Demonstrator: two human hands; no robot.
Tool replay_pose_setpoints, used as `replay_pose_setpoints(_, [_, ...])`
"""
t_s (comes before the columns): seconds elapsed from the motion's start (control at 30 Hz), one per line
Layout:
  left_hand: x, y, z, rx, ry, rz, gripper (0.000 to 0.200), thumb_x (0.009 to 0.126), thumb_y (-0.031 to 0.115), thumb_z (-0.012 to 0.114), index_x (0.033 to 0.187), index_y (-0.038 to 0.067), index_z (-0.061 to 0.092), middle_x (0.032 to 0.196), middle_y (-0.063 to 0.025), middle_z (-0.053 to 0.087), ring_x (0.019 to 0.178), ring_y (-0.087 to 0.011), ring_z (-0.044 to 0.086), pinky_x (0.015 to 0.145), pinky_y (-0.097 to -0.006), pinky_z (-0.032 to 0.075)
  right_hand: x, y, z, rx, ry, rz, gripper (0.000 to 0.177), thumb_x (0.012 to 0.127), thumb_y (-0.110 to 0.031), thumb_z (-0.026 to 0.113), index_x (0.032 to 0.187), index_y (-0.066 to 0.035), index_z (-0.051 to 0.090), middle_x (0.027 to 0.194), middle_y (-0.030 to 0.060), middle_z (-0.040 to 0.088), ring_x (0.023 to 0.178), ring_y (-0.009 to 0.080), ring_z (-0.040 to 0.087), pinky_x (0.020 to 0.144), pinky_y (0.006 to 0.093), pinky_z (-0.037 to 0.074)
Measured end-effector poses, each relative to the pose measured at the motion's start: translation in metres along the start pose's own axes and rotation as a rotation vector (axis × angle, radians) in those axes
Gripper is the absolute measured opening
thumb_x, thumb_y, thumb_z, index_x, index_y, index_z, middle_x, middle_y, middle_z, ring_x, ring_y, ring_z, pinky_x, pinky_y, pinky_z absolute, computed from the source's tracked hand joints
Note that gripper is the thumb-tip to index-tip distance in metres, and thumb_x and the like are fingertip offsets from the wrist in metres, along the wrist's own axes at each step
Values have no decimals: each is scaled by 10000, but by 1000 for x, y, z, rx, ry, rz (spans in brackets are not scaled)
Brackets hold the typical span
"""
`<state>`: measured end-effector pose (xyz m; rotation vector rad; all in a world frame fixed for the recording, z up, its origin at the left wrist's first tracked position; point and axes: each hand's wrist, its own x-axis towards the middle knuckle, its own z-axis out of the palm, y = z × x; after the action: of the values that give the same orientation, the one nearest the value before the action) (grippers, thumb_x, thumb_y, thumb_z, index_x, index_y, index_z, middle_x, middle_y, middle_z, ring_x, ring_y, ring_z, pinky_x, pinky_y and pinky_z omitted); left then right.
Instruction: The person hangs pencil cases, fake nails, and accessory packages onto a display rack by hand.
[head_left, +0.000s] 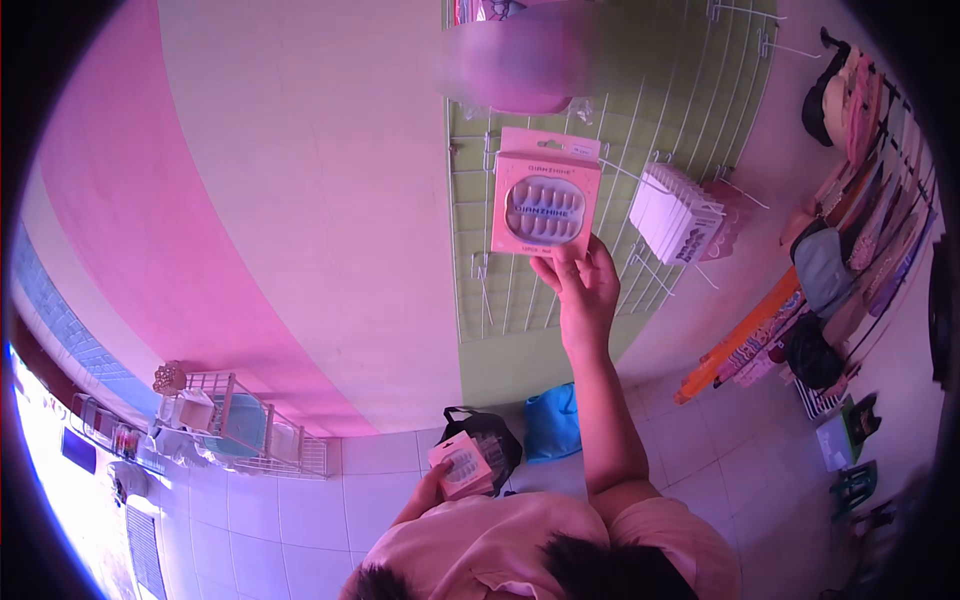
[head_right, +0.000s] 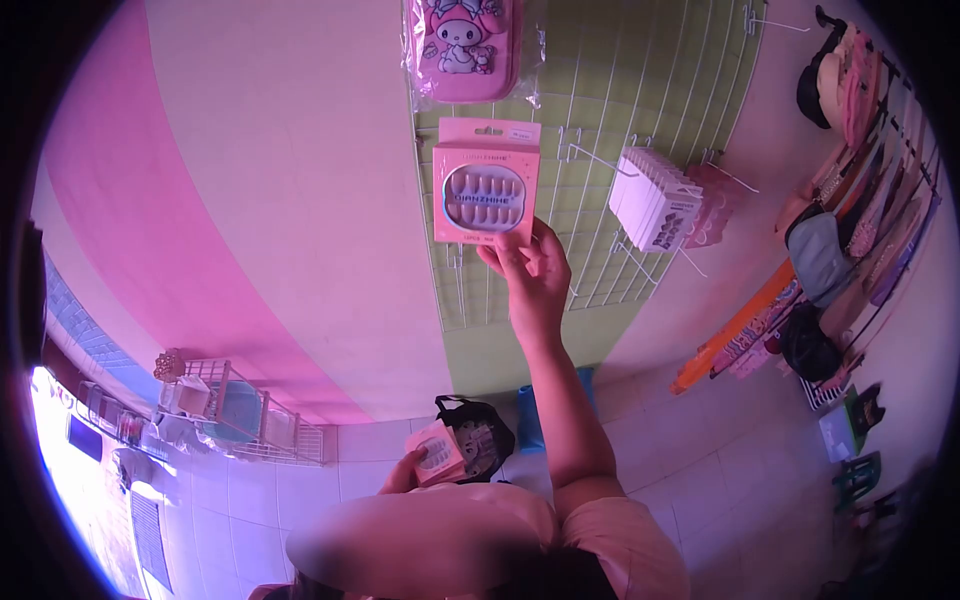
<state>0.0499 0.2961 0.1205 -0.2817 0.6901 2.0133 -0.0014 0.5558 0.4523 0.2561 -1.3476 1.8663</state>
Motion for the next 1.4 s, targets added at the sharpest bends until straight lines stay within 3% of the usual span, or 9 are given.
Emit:
replay_pose_setpoints(0.17, [-6,22,64,-60,-29,141,464,888,260,506,1259,7,392,1168,-175,548,1072,-326,549,965,-461,418,15,-7,-8,63,-85,-8,350,875,-108,588,1169,32,460,1034,90,607,948,171,598,836,345,529])
replay_pose_setpoints(0.3, [33,32,60,-31,-47,375,473,876,255,526,1264,21,389,1168,-153,554,1083,-295,550,964,-456,421,27,3,-21,93,-149,65,358,870,-114,597,1168,32,464,1026,99,608,930,174,602,830,349,529])
replay_pose_setpoints(0.53, [47,54,91,-71,63,601,478,849,273,548,1246,38,422,1171,-122,554,1089,-276,546,964,-442,423,14,33,-42,166,-234,173,351,865,-97,599,1166,25,468,1001,111,611,923,179,606,820,364,531])
replay_pose_setpoints(0.8, [9,102,136,3,183,781,410,853,246,535,1203,53,445,1122,-106,554,1052,-262,548,923,-443,449,19,22,-40,163,-216,81,347,857,-81,606,1159,32,478,1001,108,612,911,171,610,796,349,539])
replay_pose_setpoints(0.93, [12,110,136,-10,190,752,425,854,248,529,1220,56,430,1141,-109,544,1062,-264,544,917,-446,455,21,10,-34,84,-152,57,336,860,-166,606,1106,37,500,935,103,604,853,188,626,725,336,567])
replay_pose_setpoints(1.13, [21,110,126,5,167,699,460,849,251,528,1248,62,400,1156,-111,537,1066,-264,546,913,-448,460,16,8,-33,58,-138,-24,342,863,-166,602,1112,42,495,964,100,609,833,179,630,692,323,571])
replay_pose_setpoints(1.23, [22,109,121,-8,155,652,466,847,247,529,1254,65,393,1151,-110,541,1063,-263,549,914,-448,460,20,7,-26,91,-125,60,359,865,-160,598,1139,42,485,976,104,613,829,178,633,685,317,571])
replay_pose_setpoints(1.4, [25,112,121,-14,153,626,450,852,252,528,1240,59,409,1131,-108,554,1055,-259,554,914,-434,458,14,15,-32,83,-118,108,373,865,-102,598,1180,51,469,995,111,624,917,180,611,780,355,552])
